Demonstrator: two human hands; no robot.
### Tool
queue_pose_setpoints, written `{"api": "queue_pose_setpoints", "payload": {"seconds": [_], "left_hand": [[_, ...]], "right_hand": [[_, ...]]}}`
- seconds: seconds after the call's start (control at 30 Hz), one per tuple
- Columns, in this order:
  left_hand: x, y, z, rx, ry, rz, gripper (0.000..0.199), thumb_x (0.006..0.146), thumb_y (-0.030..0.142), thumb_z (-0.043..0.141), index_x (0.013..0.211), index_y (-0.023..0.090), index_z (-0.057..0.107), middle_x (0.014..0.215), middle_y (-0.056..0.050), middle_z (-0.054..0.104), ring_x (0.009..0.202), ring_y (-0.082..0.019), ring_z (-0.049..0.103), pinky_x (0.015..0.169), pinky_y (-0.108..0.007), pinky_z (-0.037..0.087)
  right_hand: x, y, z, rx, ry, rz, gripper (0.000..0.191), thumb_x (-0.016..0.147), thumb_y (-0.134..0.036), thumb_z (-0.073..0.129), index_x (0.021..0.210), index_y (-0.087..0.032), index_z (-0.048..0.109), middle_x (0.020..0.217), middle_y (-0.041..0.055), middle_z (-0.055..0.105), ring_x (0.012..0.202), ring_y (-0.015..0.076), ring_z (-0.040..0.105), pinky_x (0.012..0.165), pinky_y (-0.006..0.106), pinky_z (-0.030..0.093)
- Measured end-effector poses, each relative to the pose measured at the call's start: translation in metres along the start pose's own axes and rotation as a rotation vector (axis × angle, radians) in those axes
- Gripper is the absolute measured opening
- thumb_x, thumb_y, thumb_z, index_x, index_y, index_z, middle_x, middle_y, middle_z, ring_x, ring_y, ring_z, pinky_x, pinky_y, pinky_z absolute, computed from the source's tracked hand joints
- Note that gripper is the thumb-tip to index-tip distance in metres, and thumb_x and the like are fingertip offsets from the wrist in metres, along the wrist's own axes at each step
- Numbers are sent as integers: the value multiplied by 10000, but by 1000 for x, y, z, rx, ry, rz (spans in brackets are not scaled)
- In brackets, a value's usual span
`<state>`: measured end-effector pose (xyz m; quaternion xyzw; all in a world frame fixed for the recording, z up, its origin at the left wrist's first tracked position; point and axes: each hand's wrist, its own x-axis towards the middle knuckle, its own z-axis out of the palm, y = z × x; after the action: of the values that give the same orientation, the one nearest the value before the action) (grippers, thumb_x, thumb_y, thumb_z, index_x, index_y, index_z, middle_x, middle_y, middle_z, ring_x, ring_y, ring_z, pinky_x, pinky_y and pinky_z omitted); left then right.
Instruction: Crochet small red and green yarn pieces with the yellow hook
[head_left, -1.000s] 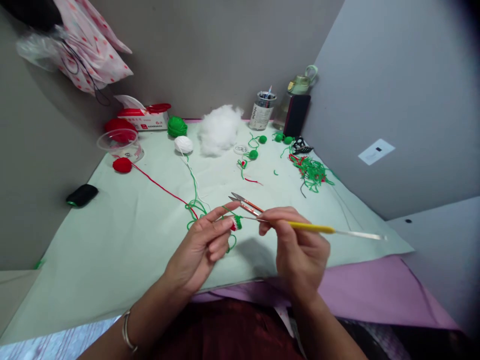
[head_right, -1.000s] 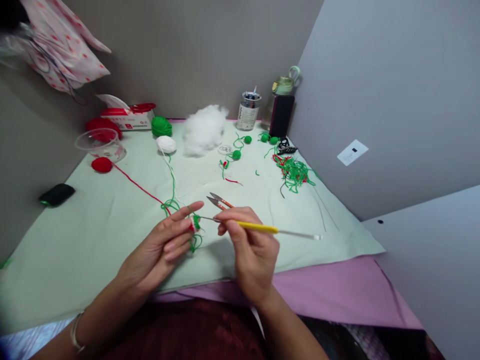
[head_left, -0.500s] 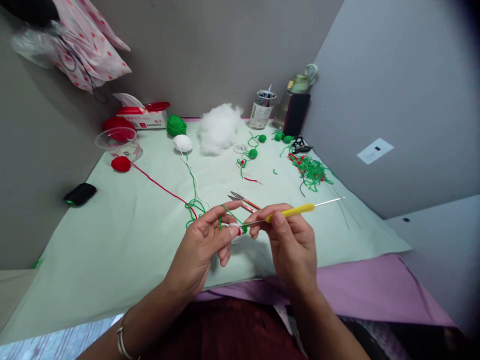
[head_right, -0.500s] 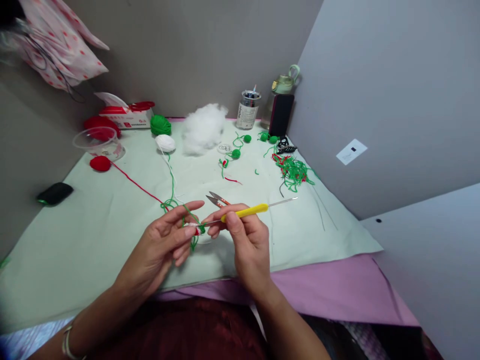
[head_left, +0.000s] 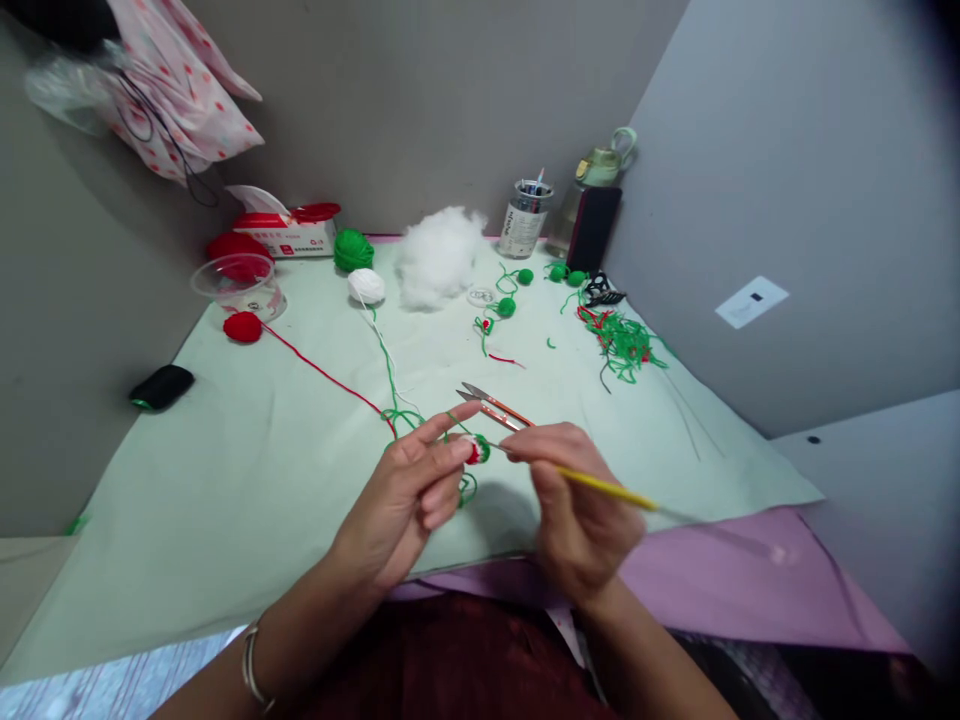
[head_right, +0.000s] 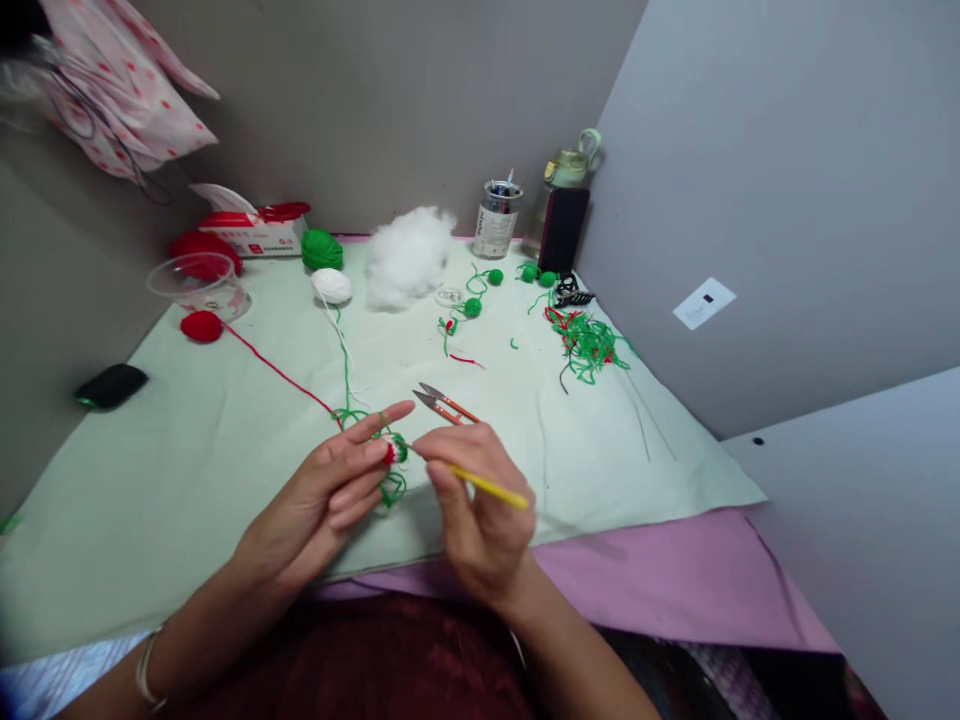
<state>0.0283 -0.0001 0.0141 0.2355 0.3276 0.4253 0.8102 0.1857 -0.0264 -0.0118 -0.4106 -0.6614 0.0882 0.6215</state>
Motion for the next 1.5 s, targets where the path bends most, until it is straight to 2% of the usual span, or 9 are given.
{"api": "queue_pose_setpoints", "payload": {"seconds": [0.17, 0.3, 0.43, 0.6, 0.97, 1.1, 1.33, 1.43, 1.5], "left_hand": [[-1, 0, 2, 92, -2, 81, 554, 784, 185, 912, 1311, 235, 745, 873, 31, 678, 401, 27, 352, 356, -113, 312], [0, -7, 3, 117, 6, 148, 586, 752, 171, 934, 1304, 243, 753, 806, 51, 664, 414, 11, 379, 363, -109, 332], [4, -4, 0, -18, -42, -8, 423, 803, 196, 898, 1213, 153, 801, 554, 118, 427, 409, 1, 219, 361, -98, 272], [6, 0, -2, 2, -9, 60, 349, 782, 144, 893, 1125, 185, 836, 799, 42, 612, 428, 37, 284, 371, -100, 266], [2, -3, -4, 194, -19, 146, 340, 812, 237, 897, 1147, 249, 841, 848, 33, 637, 459, -2, 470, 437, -157, 430], [3, -6, -9, 263, 16, 219, 342, 830, 241, 886, 1165, 291, 837, 829, 46, 627, 480, -11, 503, 461, -154, 436], [2, -19, -9, 310, 121, 326, 439, 786, 139, 895, 1189, 301, 829, 777, 61, 625, 495, -19, 503, 460, -129, 433], [2, -15, -4, 157, 89, 204, 501, 742, 143, 923, 1221, 237, 812, 662, 83, 556, 442, -16, 407, 403, -120, 389], [2, -9, -2, 43, 39, 71, 463, 776, 171, 908, 1227, 178, 804, 585, 108, 460, 418, -6, 307, 377, -105, 332]], "right_hand": [[9, -3, 1, 263, -10, 232, 209, 1052, -196, 590, 1013, -257, 786, 891, 17, 758, 837, 172, 711, 748, 340, 583], [2, -1, 4, 35, -64, 83, 214, 1018, -139, 634, 1119, -257, 782, 973, 41, 783, 903, 189, 743, 798, 359, 612], [-3, 1, 1, -132, -48, -95, 316, 978, -91, 675, 1210, -279, 780, 1068, 68, 792, 953, 204, 739, 802, 359, 617], [7, 0, -2, 296, 33, 271, 234, 1050, -176, 592, 1040, -271, 805, 903, 15, 756, 764, 152, 667, 706, 321, 562], [7, 7, -4, 620, -35, 561, 219, 1070, -333, 600, 971, -247, 775, 918, -1, 765, 737, 112, 699, 736, 265, 587], [5, -1, -6, 376, -59, 397, 210, 1086, -249, 554, 1027, -236, 755, 939, 11, 762, 775, 118, 713, 753, 270, 595], [-5, 0, 4, -160, -121, -188, 220, 1054, -125, 533, 1184, -202, 693, 968, 87, 769, 895, 189, 739, 765, 328, 622], [-8, 5, 8, -344, -106, -290, 234, 1011, -112, 631, 1192, -223, 730, 980, 85, 766, 897, 192, 738, 752, 322, 622], [-7, 6, 7, -278, -75, -220, 233, 1009, -118, 638, 1167, -246, 753, 983, 71, 766, 912, 198, 740, 765, 337, 622]]}}
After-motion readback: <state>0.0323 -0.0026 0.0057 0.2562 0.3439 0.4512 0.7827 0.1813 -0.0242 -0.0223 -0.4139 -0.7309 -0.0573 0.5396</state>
